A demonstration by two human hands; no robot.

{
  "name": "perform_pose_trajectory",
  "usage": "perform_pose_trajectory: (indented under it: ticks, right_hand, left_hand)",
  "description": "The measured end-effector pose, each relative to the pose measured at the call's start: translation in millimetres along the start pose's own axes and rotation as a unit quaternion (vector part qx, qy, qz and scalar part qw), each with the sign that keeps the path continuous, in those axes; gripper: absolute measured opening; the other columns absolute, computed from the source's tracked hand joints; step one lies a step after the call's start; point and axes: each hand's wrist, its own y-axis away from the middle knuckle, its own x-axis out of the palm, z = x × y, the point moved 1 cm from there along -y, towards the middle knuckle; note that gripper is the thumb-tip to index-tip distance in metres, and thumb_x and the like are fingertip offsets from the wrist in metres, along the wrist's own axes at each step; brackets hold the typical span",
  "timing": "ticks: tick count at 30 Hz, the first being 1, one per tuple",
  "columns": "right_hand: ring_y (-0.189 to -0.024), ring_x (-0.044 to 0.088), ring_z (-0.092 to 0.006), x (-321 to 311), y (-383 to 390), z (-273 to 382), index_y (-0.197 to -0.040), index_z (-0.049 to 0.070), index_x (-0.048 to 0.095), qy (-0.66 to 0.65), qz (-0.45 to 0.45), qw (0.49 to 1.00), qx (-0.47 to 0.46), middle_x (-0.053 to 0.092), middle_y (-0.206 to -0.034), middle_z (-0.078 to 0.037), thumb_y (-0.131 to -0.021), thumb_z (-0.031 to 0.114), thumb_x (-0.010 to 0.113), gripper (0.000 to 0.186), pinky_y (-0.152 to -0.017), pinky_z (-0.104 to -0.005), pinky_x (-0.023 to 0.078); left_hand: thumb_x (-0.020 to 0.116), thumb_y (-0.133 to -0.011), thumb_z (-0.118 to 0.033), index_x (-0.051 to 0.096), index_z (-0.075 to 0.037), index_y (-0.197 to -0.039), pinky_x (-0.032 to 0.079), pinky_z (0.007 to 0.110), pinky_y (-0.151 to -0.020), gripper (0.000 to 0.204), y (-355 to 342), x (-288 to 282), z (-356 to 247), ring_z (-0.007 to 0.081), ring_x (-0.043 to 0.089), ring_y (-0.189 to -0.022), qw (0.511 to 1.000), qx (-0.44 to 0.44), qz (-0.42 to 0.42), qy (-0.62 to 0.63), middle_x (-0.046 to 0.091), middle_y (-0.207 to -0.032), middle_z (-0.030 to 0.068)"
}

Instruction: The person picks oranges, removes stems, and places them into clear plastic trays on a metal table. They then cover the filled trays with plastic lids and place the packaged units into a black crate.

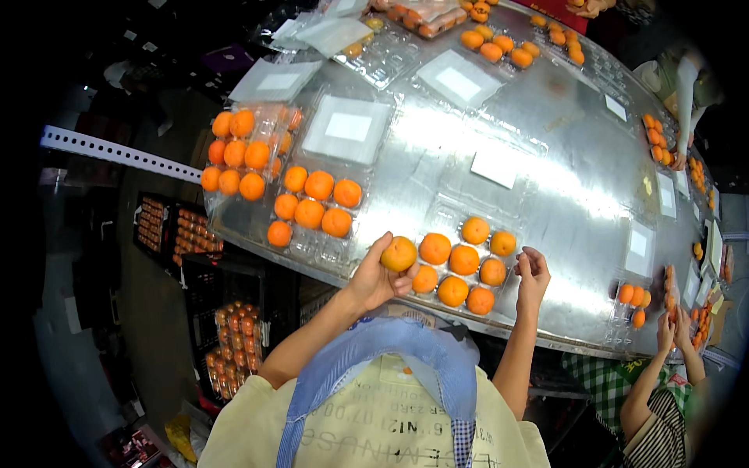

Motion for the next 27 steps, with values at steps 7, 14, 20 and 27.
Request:
perform_pose_trajectory:
  ticks: [7,14,20,27]
  right_hand:
    - [-0.074,0.056,-0.0097,-17.9,-59.4,-33.1,-0.104,0.000,0.063,0.110,-0.101,0.980,-0.128,0.063,-0.085,-0.003,-0.089,0.014,0.060,0.020,-0.068,-0.0231,0.045]
    - [-0.070,0.056,-0.0155,3.3,-79.8,-25.8,-0.095,0.006,0.066,0.340,-0.243,0.897,-0.142,0.061,-0.078,-0.004,-0.084,0.019,0.061,0.018,-0.068,-0.0292,0.046]
    - [-0.065,0.054,-0.0150,4.2,-78.7,-23.6,-0.091,0.006,0.064,0.336,-0.248,0.898,-0.137,0.060,-0.076,-0.003,-0.082,0.017,0.058,0.015,-0.065,-0.0290,0.046]
    - [-0.066,0.054,-0.0139,4.4,-83.0,-26.0,-0.092,0.007,0.062,0.365,-0.254,0.888,-0.119,0.059,-0.076,-0.002,-0.083,0.018,0.056,0.015,-0.065,-0.0281,0.045]
  left_hand:
    - [0.043,-0.095,-0.051,0.055,-0.011,-0.100,0.037,0.027,-0.060,0.042,-18.3,-21.9,0.5,0.0144,0.047,-0.068,0.995,0.032,0.016,0.091,0.057,-0.086,0.0043]
    - [0.056,-0.094,-0.028,0.050,-0.002,-0.116,0.052,0.032,-0.081,0.035,-32.6,-20.1,-73.5,0.0249,0.061,-0.098,0.987,0.158,-0.019,-0.030,0.059,-0.106,0.0124]
    - [0.066,-0.086,-0.014,0.047,0.000,-0.121,0.054,0.027,-0.069,0.042,-52.8,-10.6,-211.1,0.0245,0.066,-0.091,0.930,0.302,-0.121,-0.170,0.062,-0.105,0.0119]
    - [0.072,-0.077,-0.025,0.051,-0.003,-0.119,0.051,0.030,-0.069,0.052,-88.3,-36.0,-396.2,0.0207,0.064,-0.084,0.755,0.388,-0.336,-0.408,0.062,-0.104,0.0139]
